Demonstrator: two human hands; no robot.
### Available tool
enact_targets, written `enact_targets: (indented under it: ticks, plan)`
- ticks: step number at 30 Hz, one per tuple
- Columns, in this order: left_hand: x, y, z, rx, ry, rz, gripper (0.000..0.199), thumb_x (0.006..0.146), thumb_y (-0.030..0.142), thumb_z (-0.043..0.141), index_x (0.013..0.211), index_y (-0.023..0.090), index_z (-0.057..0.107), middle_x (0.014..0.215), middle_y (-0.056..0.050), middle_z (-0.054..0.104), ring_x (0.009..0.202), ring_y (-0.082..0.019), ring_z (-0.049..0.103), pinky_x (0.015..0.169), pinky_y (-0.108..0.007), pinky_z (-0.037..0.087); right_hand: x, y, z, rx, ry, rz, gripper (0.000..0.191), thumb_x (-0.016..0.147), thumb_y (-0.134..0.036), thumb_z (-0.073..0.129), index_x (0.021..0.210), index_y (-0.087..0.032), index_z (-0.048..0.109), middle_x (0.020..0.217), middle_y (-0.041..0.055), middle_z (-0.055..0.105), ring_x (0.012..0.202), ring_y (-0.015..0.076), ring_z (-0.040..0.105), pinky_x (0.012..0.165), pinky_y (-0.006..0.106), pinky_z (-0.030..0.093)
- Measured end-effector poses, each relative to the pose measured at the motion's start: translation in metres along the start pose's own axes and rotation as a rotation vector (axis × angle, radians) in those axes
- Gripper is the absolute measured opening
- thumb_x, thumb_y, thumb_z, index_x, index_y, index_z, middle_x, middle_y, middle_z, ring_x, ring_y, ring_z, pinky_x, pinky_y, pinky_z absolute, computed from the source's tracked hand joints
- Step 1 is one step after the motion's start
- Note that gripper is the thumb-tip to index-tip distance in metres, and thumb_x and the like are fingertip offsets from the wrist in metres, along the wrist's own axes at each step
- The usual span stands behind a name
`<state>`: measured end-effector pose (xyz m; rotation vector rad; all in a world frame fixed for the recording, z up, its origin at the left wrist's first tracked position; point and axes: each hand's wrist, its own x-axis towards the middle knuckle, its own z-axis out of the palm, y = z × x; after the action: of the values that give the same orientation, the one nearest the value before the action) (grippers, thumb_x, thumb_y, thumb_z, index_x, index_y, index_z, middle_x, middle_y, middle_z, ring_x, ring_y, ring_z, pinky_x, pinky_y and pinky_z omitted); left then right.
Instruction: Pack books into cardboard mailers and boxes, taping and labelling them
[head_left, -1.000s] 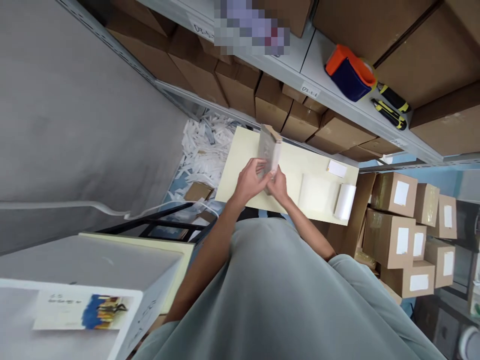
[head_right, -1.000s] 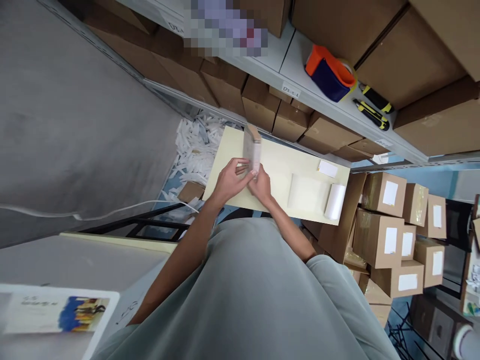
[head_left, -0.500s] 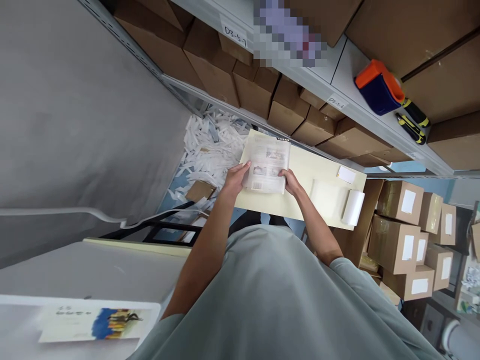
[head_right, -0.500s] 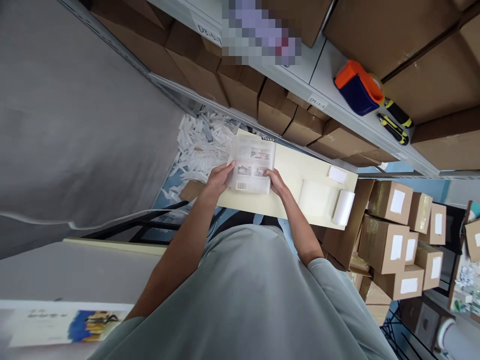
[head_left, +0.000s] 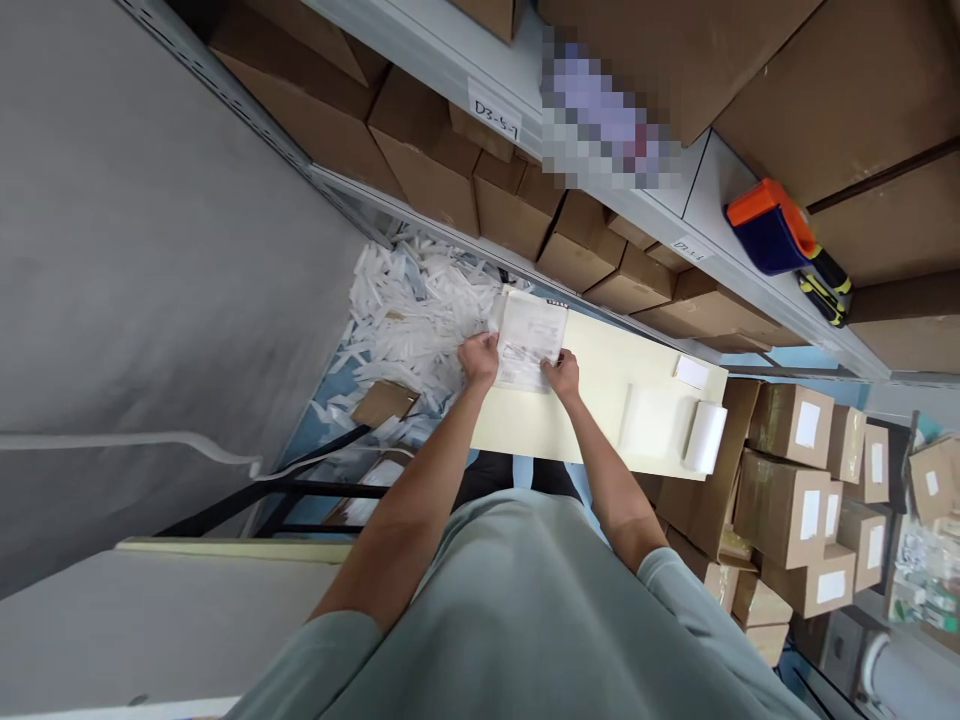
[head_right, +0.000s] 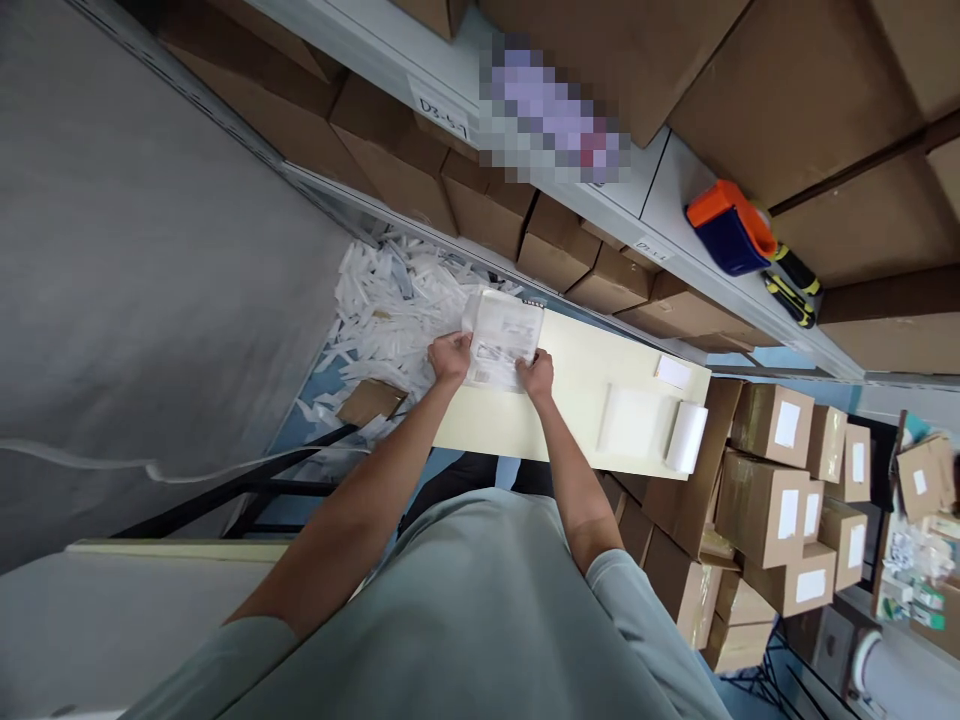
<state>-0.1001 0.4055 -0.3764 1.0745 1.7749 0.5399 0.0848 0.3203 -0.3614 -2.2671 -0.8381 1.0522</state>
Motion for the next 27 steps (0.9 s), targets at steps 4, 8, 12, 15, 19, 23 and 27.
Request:
enact_targets:
  ticks: [4, 8, 12, 15, 19, 23, 27]
  plan:
    - [-0.009, 0.007, -0.003, 0.023, 0.078, 0.003, 0.017, 0.095, 0.026, 0.072, 0.1, 0.015, 0.084, 0.112, -0.022, 0.084, 0.113, -0.038, 0.076, 0.103, -0.045, 0.055, -0.013, -0.006, -0.005, -0.07, 0.079, -0.05, 0.036, 0.086, -0.032, 0.08, 0.117, -0.018, 0.067, 0.128, 0.0184, 0.069, 0.109, 0.0304, 0.069, 0.111, 0.051, 0.056]
    - [-0.022, 0.021, -0.027, -0.036, 0.199, 0.053, 0.021, 0.092, 0.024, 0.076, 0.111, 0.017, 0.082, 0.116, -0.018, 0.083, 0.104, -0.031, 0.076, 0.102, -0.042, 0.055, -0.036, -0.01, -0.028, -0.076, 0.075, -0.193, 0.043, 0.091, -0.039, 0.078, 0.126, -0.017, 0.068, 0.129, 0.0192, 0.068, 0.113, 0.0318, 0.071, 0.104, 0.048, 0.06]
    - [-0.067, 0.023, -0.073, -0.12, 0.405, 0.132, 0.027, 0.096, 0.027, 0.072, 0.119, 0.018, 0.08, 0.122, -0.015, 0.081, 0.102, -0.026, 0.074, 0.109, -0.042, 0.053, -0.07, -0.014, -0.054, 0.001, 0.058, -0.435, 0.046, 0.098, -0.049, 0.071, 0.132, -0.017, 0.067, 0.128, 0.0182, 0.069, 0.111, 0.0305, 0.07, 0.1, 0.048, 0.061]
    - [-0.131, 0.007, -0.108, -0.181, 0.617, 0.189, 0.028, 0.097, 0.033, 0.071, 0.119, 0.019, 0.08, 0.121, -0.013, 0.081, 0.101, -0.025, 0.074, 0.113, -0.046, 0.053, -0.103, -0.023, -0.063, 0.066, 0.007, -0.62, 0.049, 0.104, -0.058, 0.066, 0.133, -0.018, 0.067, 0.127, 0.0168, 0.07, 0.111, 0.0293, 0.069, 0.103, 0.049, 0.06]
    - [-0.24, -0.032, -0.137, -0.274, 0.89, 0.23, 0.034, 0.097, 0.045, 0.072, 0.118, 0.02, 0.081, 0.112, -0.01, 0.082, 0.098, -0.025, 0.075, 0.104, -0.044, 0.058, -0.157, -0.039, -0.06, 0.131, -0.15, -0.837, 0.048, 0.107, -0.06, 0.066, 0.133, -0.02, 0.067, 0.126, 0.0162, 0.071, 0.114, 0.0294, 0.07, 0.107, 0.05, 0.06]
    - [-0.344, -0.075, -0.152, -0.322, 1.13, 0.117, 0.035, 0.098, 0.05, 0.074, 0.117, 0.022, 0.083, 0.105, -0.008, 0.081, 0.095, -0.024, 0.074, 0.096, -0.04, 0.06, -0.221, -0.049, -0.046, 0.174, -0.369, -1.0, 0.045, 0.107, -0.058, 0.067, 0.133, -0.021, 0.068, 0.127, 0.016, 0.072, 0.118, 0.0303, 0.071, 0.109, 0.052, 0.06]
    - [-0.428, -0.12, -0.17, -0.346, 1.368, 0.006, 0.036, 0.098, 0.053, 0.074, 0.114, 0.022, 0.084, 0.1, -0.007, 0.08, 0.094, -0.024, 0.073, 0.095, -0.041, 0.059, -0.291, -0.042, -0.032, 0.14, -0.574, -1.129, 0.042, 0.11, -0.056, 0.066, 0.134, -0.022, 0.068, 0.129, 0.0155, 0.073, 0.12, 0.0296, 0.072, 0.108, 0.051, 0.061]
